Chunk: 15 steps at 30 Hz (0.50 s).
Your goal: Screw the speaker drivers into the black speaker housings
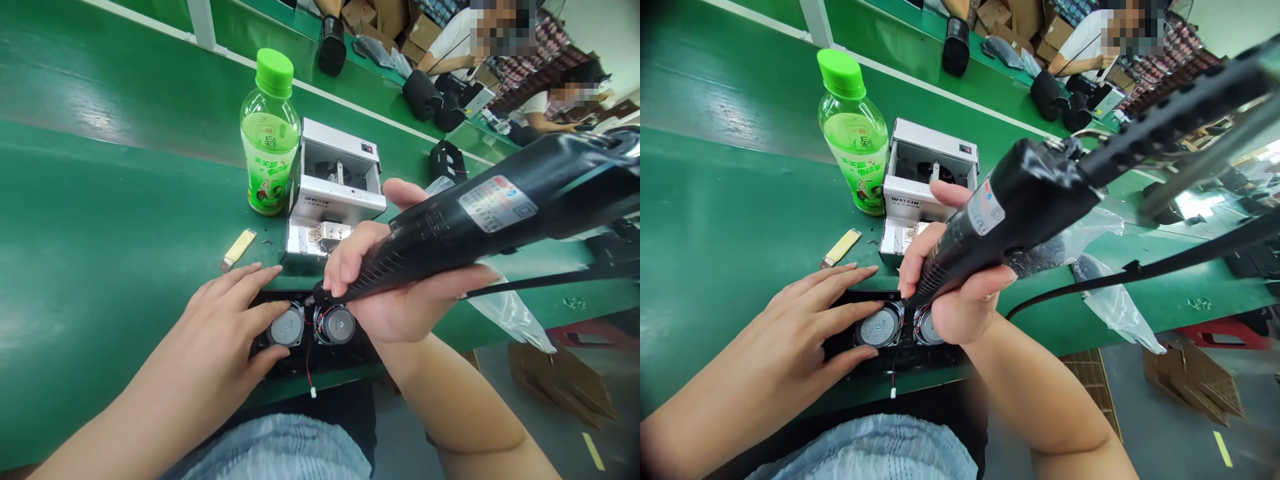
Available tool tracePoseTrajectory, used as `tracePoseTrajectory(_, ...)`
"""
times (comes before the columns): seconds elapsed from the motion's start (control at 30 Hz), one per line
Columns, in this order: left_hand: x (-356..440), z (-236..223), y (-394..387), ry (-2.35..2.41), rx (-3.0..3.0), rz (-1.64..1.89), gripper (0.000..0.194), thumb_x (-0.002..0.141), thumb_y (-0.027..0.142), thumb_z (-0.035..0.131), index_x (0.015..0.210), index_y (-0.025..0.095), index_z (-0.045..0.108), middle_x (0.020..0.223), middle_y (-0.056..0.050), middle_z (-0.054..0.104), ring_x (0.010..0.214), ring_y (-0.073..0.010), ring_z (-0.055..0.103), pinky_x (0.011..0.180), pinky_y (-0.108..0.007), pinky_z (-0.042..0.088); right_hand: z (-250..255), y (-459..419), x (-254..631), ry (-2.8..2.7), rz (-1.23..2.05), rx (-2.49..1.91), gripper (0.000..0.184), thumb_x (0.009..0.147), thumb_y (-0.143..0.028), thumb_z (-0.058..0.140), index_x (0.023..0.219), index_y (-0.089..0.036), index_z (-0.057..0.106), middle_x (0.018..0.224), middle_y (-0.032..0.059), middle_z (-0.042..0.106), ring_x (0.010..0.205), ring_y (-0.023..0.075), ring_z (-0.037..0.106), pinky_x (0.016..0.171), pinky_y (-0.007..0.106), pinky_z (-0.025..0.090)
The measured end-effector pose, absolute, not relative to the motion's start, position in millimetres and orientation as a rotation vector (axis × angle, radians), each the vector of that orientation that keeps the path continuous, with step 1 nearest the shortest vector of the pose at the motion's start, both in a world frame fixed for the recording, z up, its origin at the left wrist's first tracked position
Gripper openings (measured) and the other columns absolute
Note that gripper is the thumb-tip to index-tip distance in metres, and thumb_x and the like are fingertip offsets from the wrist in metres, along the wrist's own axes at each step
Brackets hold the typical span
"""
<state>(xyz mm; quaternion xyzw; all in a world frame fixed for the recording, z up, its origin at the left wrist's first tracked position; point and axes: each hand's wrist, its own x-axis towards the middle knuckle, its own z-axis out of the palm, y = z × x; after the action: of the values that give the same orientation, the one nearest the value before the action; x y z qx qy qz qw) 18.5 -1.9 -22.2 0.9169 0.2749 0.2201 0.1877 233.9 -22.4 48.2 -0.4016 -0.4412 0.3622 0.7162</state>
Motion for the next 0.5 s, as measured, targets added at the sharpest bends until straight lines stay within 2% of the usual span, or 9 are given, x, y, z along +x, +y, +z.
tracePoseTrajectory(0.17, 18.9, -23.9, -2.8, 0.796, 2.570, 0.611, 0.040, 0.090, 0.037, 0.086, 0.128, 0.027, 0.079, 0.162, -0.016, 0.065, 0.148, -0.0476, 0.061, 0.116, -0.078, 0.055, 42.7, -21.7, 236.1, -0.970, 0.803, -0.812, 0.066, 0.090, -0.088, 0.065, 0.125, -0.031, 0.070, 0.059, -0.0055, 0.066, 0.037, 0.0188, 0.052, 0.036, 0.034, 0.046)
tracePoseTrajectory(0.33, 20.5, -23.9, -1.9, 0.813, 2.573, 0.565, 0.043, 0.088, 0.038, 0.089, 0.129, 0.027, 0.080, 0.161, -0.015, 0.066, 0.148, -0.0467, 0.061, 0.118, -0.076, 0.054, 40.0, -23.8, 230.7, -0.971, 0.803, -0.848, 0.072, 0.082, -0.095, 0.064, 0.117, -0.032, 0.068, 0.056, -0.0054, 0.066, 0.036, 0.0201, 0.053, 0.036, 0.036, 0.046)
tracePoseTrajectory(0.5, 25.1, -16.0, 2.5, 0.818, 2.572, 0.481, 0.045, 0.085, 0.037, 0.093, 0.126, 0.024, 0.083, 0.157, -0.016, 0.069, 0.146, -0.0465, 0.063, 0.118, -0.075, 0.055, 23.1, -18.8, 224.4, -1.063, 0.712, -0.768, 0.066, 0.092, -0.091, 0.057, 0.114, -0.030, 0.069, 0.056, -0.0057, 0.065, 0.033, 0.0175, 0.051, 0.031, 0.031, 0.042)
